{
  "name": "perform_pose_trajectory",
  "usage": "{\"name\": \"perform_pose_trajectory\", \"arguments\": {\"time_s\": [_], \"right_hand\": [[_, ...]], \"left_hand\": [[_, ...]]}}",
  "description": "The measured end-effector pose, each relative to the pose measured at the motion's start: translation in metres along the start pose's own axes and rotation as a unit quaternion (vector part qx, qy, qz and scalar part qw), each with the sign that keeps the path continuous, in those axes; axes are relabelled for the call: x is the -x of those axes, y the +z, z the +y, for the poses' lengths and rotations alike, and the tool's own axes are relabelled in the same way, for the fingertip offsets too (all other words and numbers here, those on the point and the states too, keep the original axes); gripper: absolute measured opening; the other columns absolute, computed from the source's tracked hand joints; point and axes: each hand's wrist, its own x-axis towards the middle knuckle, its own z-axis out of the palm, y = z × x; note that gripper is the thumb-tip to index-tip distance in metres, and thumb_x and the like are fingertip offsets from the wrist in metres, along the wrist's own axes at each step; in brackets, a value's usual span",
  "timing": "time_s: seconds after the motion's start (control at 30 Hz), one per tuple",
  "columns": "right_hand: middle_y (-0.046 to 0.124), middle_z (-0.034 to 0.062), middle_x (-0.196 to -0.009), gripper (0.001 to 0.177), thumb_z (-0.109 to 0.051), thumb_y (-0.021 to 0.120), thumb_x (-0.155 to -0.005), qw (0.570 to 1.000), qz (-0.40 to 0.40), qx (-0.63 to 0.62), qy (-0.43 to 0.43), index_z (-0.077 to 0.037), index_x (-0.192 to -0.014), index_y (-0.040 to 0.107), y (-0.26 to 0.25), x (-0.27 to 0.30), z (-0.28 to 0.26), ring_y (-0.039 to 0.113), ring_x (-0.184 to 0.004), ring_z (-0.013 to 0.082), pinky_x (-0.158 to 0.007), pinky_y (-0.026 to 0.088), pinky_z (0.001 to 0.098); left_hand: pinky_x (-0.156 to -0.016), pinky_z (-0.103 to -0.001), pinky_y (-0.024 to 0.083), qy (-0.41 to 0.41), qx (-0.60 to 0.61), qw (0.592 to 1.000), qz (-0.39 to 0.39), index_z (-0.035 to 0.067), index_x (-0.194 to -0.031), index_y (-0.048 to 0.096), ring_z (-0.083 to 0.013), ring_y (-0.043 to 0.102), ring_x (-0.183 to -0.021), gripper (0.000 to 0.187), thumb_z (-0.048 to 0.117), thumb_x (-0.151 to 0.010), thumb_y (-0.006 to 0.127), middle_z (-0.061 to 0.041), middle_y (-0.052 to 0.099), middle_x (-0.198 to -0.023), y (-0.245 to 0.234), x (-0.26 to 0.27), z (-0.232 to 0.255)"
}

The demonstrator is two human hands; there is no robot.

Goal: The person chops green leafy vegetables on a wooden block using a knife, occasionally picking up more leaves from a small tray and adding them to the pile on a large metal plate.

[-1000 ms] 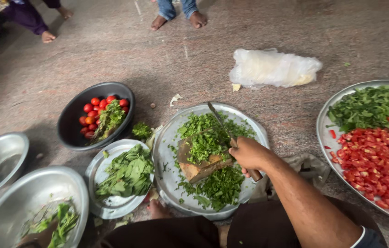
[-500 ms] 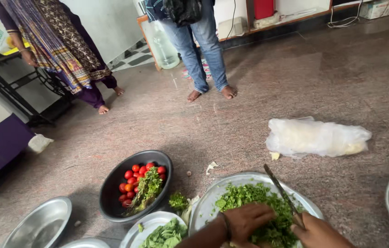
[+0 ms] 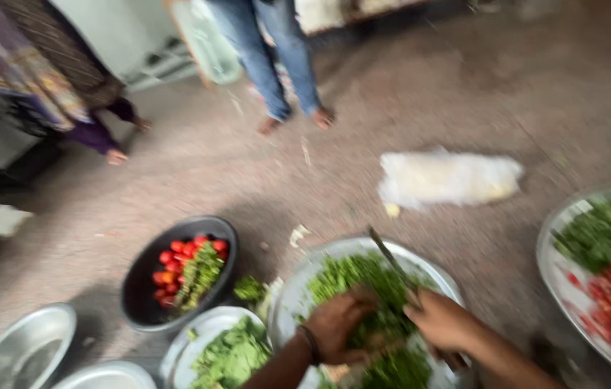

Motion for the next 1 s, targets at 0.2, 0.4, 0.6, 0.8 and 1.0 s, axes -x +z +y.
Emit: {"name": "perform_pose_trajectory", "arguments": {"time_s": [0.2,0.4,0.6,0.8,1.0], "right_hand": [[0.066,0.0174,-0.064,0.031,-0.026,0.049,-0.105,0.998,-0.059,0.014,0.018,0.003,-0.113,0.056,0.017,0.034,-0.035,0.065,-0.047,0.0272,-0.045,0.053,0.0436],[0.071,0.0163,-0.073,0.028,-0.024,0.051,-0.103,0.998,-0.063,0.026,0.011,0.002,-0.110,0.059,0.024,0.062,-0.069,0.070,-0.052,0.0242,-0.050,0.060,0.0406],[0.072,0.0255,-0.084,0.035,-0.021,0.060,-0.100,0.986,-0.006,0.141,-0.090,0.011,-0.113,0.057,0.052,0.077,-0.057,0.074,-0.074,0.0361,-0.070,0.060,0.0455],[0.068,0.0330,-0.093,0.067,0.004,0.055,-0.084,0.987,0.004,0.148,-0.060,0.013,-0.146,0.031,0.100,0.050,-0.046,0.072,-0.080,0.0410,-0.074,0.060,0.0474],[0.073,0.0285,-0.098,0.048,-0.004,0.057,-0.090,0.964,-0.087,0.249,-0.043,0.015,-0.132,0.045,0.077,0.083,-0.059,0.075,-0.086,0.0364,-0.075,0.060,0.0427]], "left_hand": [[-0.100,-0.049,0.050,-0.198,-0.027,0.979,0.038,0.011,-0.129,0.062,-0.0363,0.061,-0.113,0.052,0.043,-0.088,0.070,-0.015,0.066,-0.121,0.074,0.012,-0.030],[-0.097,-0.052,0.046,-0.427,-0.133,0.874,0.190,0.005,-0.116,0.062,-0.0416,0.059,-0.111,0.055,0.049,-0.084,0.072,-0.019,0.065,-0.113,0.084,-0.004,-0.014],[-0.101,-0.049,0.051,-0.330,-0.002,0.931,0.154,0.002,-0.126,0.060,-0.0448,0.062,-0.113,0.039,0.010,-0.088,0.059,-0.024,0.065,-0.123,0.051,0.038,-0.008],[-0.095,-0.048,0.053,-0.363,-0.040,0.912,0.186,0.003,-0.109,0.067,-0.0419,0.064,-0.110,0.028,0.011,-0.083,0.073,-0.020,0.068,-0.118,0.060,0.030,0.012],[-0.095,-0.052,0.048,-0.327,-0.137,0.918,0.177,0.001,-0.106,0.069,-0.0417,0.063,-0.111,0.035,0.012,-0.073,0.076,-0.018,0.070,-0.113,0.043,0.037,0.018]]}}
